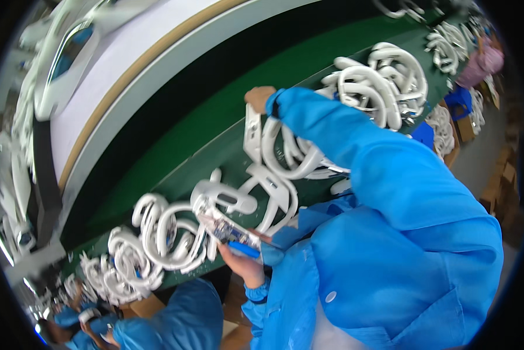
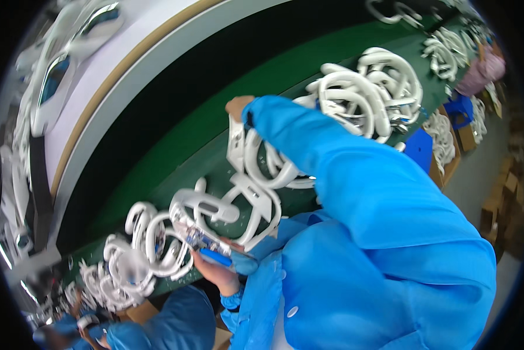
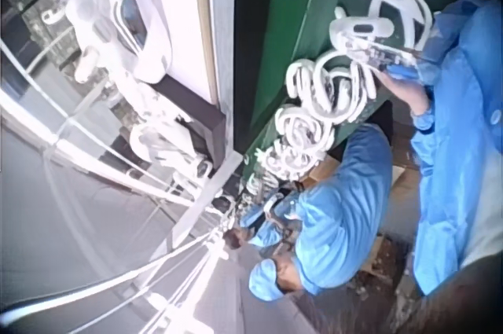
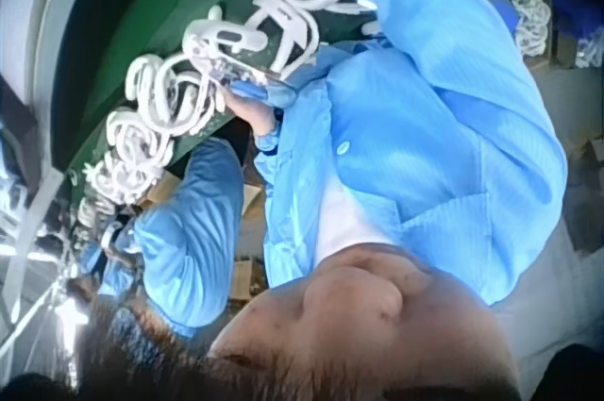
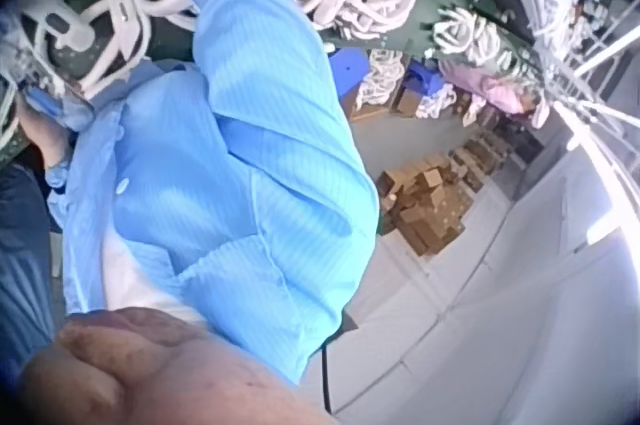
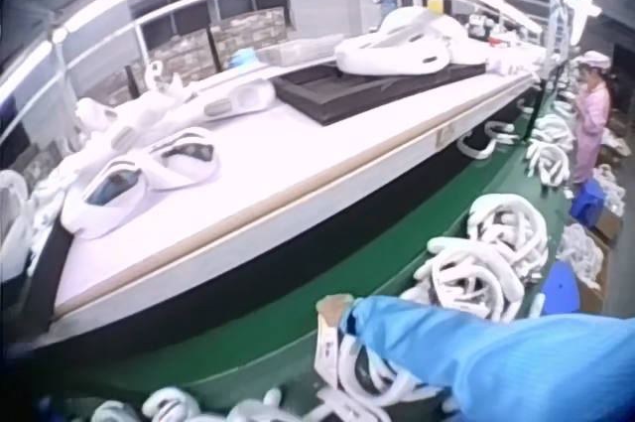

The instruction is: Manually assembling electronic components into the plastic housing of portable neck devices.

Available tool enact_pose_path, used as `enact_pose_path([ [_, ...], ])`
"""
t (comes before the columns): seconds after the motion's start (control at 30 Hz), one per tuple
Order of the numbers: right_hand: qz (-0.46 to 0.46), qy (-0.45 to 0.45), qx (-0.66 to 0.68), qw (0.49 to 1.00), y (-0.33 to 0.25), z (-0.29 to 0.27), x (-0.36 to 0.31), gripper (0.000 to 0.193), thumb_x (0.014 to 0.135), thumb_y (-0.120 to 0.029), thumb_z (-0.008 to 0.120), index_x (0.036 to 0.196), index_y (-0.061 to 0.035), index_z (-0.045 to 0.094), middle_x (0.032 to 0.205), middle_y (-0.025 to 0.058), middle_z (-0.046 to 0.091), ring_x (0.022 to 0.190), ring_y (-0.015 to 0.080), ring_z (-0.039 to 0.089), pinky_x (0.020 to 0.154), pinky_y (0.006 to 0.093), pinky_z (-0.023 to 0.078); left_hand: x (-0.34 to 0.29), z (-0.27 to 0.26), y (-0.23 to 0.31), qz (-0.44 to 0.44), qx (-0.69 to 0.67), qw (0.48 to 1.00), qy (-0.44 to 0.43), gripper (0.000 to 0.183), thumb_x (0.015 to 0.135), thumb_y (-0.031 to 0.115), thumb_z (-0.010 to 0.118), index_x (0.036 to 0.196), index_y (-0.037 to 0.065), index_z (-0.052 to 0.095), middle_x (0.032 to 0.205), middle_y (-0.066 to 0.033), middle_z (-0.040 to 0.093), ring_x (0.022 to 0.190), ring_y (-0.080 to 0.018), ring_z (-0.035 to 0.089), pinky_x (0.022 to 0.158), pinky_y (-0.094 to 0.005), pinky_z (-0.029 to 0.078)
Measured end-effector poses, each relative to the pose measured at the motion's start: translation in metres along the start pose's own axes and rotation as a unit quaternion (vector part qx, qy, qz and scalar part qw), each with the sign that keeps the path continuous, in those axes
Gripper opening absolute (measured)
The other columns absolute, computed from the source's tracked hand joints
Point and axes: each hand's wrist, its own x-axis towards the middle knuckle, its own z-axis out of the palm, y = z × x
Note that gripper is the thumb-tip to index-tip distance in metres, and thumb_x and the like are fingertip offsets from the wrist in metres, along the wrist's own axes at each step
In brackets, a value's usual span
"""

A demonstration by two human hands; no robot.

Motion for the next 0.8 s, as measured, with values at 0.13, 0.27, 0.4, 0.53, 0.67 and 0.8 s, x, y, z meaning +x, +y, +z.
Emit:
enact_pose_path([
  [0.13,-0.04,0.127,0.215,0.968,-0.007,-0.035,-0.003,0.016,0.069,-0.012,0.059,0.083,-0.005,0.063,0.08,0.017,0.063,0.078,0.0329,0.062,0.07,0.039,0.049,0.01,0.002,-0.004,-0.03,-0.039,0.999,-0.022,0.06,0.092,0.052,0.023,0.112,-0.001,0.041,0.074,-0.021,0.059,0.055,-0.0318,0.059,0.05,-0.0395,0.052],
  [0.27,-0.107,0.285,0.371,0.878,-0.072,-0.099,-0.077,0.013,0.075,-0.005,0.055,0.088,-0.0013,0.055,0.081,0.0142,0.06,0.066,0.026,0.059,0.061,0.0324,0.047,0.013,0.013,0.005,0.007,-0.008,0.999,-0.05,0.07,0.092,0.058,0.015,0.099,-0.003,0.05,0.075,-0.0189,0.06,0.06,-0.0319,0.06,0.053,-0.0397,0.05],
  [0.4,-0.247,0.46,0.406,0.75,-0.122,-0.112,-0.159,0.021,0.066,0.005,0.061,0.083,-0.0015,0.05,0.095,0.0125,0.058,0.081,0.0253,0.059,0.068,0.0303,0.049,0.012,0.012,-0.003,0.02,0.002,0.997,-0.076,0.07,0.091,0.058,0.015,0.103,-0.001,0.049,0.075,-0.0175,0.059,0.061,-0.0315,0.06,0.054,-0.0394,0.05],
  [0.53,-0.444,0.461,0.325,0.696,-0.158,-0.09,-0.235,0.034,0.055,0.005,0.063,0.085,-0.005,0.052,0.099,0.0165,0.056,0.081,0.0315,0.057,0.067,0.0338,0.049,0.0,0.023,-0.004,0.022,-0.05,0.994,-0.098,0.063,0.093,0.056,0.018,0.119,0.002,0.039,0.081,-0.0172,0.059,0.063,-0.0282,0.061,0.055,-0.0382,0.052],
  [0.67,-0.449,0.372,0.341,0.738,-0.147,-0.071,-0.268,0.026,0.068,0.003,0.068,0.088,-0.0044,0.054,0.106,0.0199,0.056,0.087,0.0297,0.059,0.072,0.0359,0.049,-0.012,0.034,0.007,0.023,-0.135,0.987,-0.082,0.062,0.093,0.056,0.017,0.126,0.006,0.032,0.08,-0.0164,0.059,0.061,-0.0253,0.061,0.054,-0.0364,0.053],
  [0.8,-0.256,0.207,0.728,0.601,-0.143,-0.083,-0.267,0.013,0.075,0.003,0.062,0.086,-0.005,0.059,0.108,0.013,0.055,0.099,0.0238,0.055,0.082,0.0313,0.046,-0.012,0.018,-0.003,0.048,-0.036,0.982,-0.177,0.071,0.091,0.062,0.015,0.113,0.002,0.045,0.08,-0.0151,0.059,0.062,-0.0276,0.06,0.052,-0.0383,0.052],
])
